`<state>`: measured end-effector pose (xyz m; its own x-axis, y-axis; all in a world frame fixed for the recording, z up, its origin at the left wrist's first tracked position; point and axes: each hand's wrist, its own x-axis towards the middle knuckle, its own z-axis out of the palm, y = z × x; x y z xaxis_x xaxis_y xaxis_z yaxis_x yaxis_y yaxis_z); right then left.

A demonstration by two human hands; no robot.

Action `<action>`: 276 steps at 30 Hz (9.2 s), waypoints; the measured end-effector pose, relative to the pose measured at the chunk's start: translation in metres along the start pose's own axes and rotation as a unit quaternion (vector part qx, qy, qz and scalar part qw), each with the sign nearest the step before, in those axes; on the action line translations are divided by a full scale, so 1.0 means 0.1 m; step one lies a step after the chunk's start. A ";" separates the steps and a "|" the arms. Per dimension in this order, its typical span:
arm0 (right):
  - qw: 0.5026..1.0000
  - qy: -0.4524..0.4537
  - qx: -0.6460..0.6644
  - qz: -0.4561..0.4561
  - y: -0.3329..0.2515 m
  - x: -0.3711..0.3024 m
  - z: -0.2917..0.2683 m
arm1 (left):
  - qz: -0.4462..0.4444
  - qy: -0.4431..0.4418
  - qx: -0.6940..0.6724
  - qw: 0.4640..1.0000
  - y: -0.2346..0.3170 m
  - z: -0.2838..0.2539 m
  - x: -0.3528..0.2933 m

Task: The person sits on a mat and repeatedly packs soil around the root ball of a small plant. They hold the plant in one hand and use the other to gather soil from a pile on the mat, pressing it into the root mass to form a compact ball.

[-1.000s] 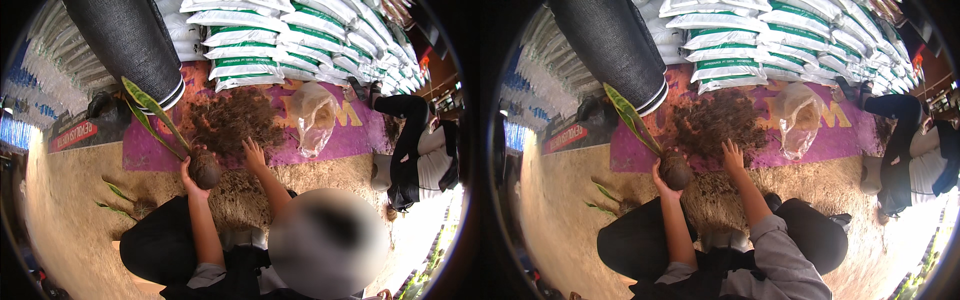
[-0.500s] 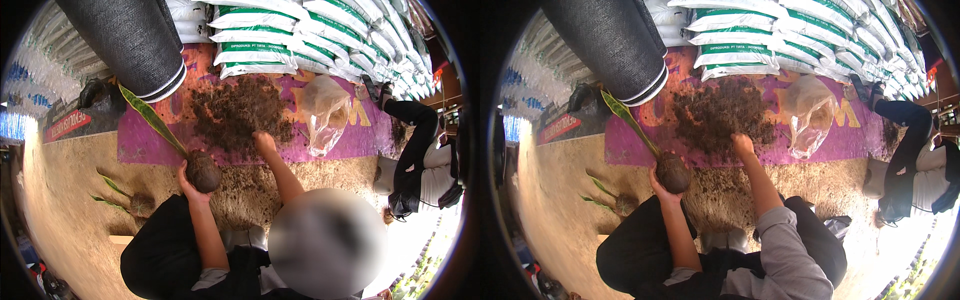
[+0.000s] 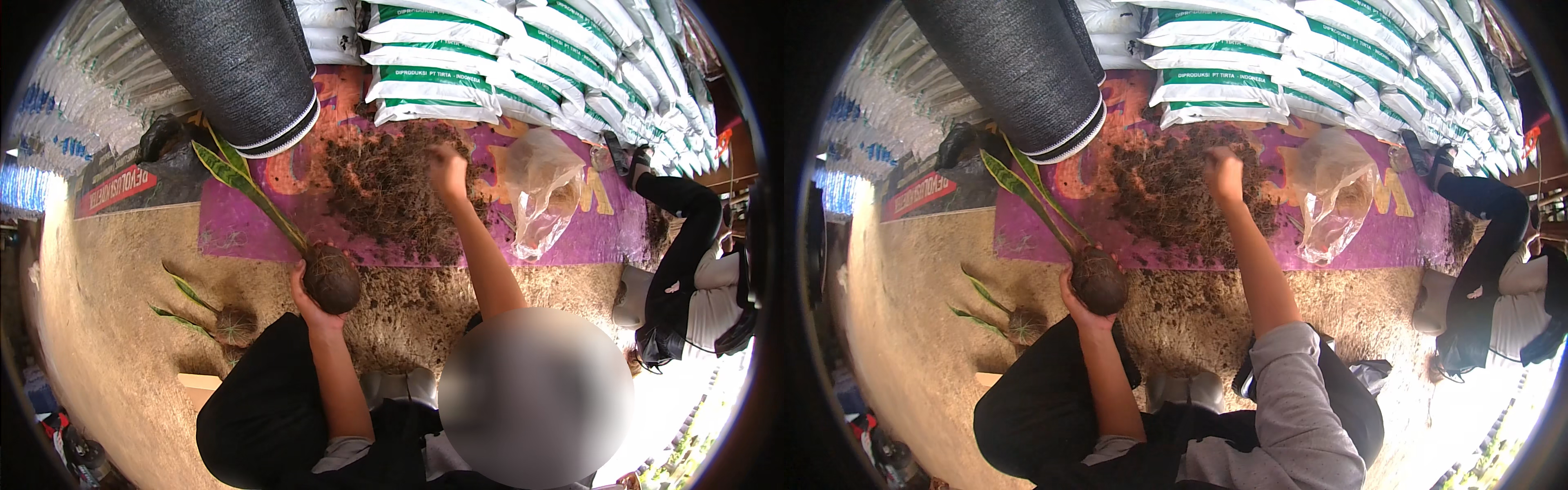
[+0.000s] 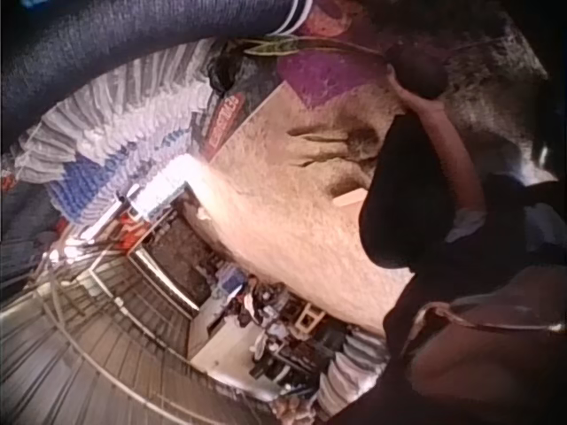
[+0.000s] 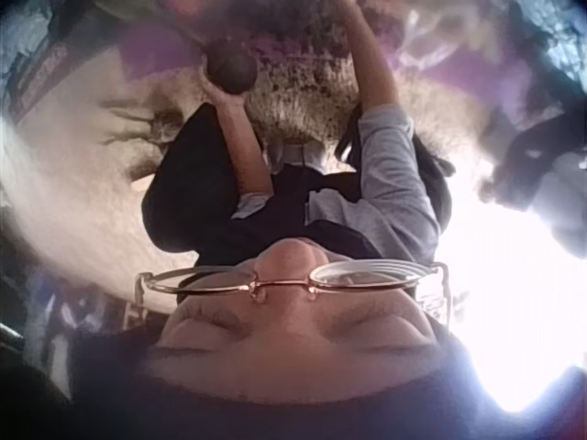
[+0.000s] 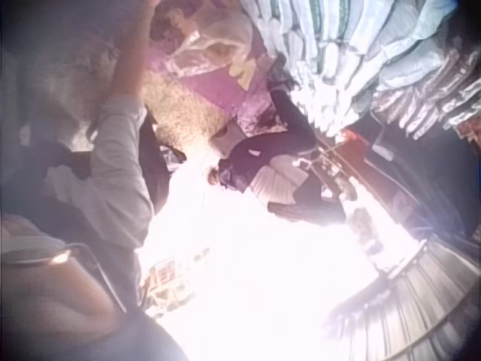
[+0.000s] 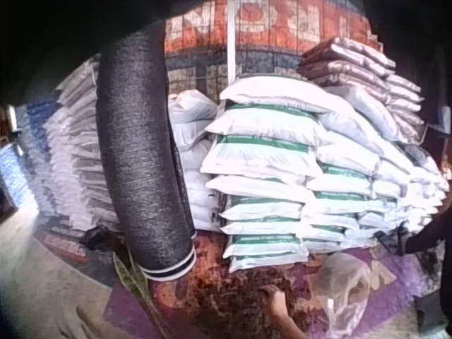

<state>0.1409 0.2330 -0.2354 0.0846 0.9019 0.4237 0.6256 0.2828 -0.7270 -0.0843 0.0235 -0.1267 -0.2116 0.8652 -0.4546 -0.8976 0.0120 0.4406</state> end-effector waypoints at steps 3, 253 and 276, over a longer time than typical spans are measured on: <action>0.883 -0.393 -0.256 0.000 -0.06 -0.29 0.17 | -0.005 0.011 -0.007 1.000 -0.01 -0.03 -0.01; 0.672 -0.119 0.628 0.374 -1.03 0.51 -0.94 | -0.070 -0.040 0.017 0.997 -0.37 0.46 -0.30; 0.785 -0.177 0.527 0.273 -2.10 0.17 -2.31 | -0.087 -0.258 0.175 0.946 -0.20 1.76 -0.64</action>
<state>0.1903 0.1132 0.0493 -0.2211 0.9640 -0.1475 -0.4333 -0.2326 -0.8707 0.0151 0.0562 0.0298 0.2266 0.9631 -0.1453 -0.6986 0.2646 0.6647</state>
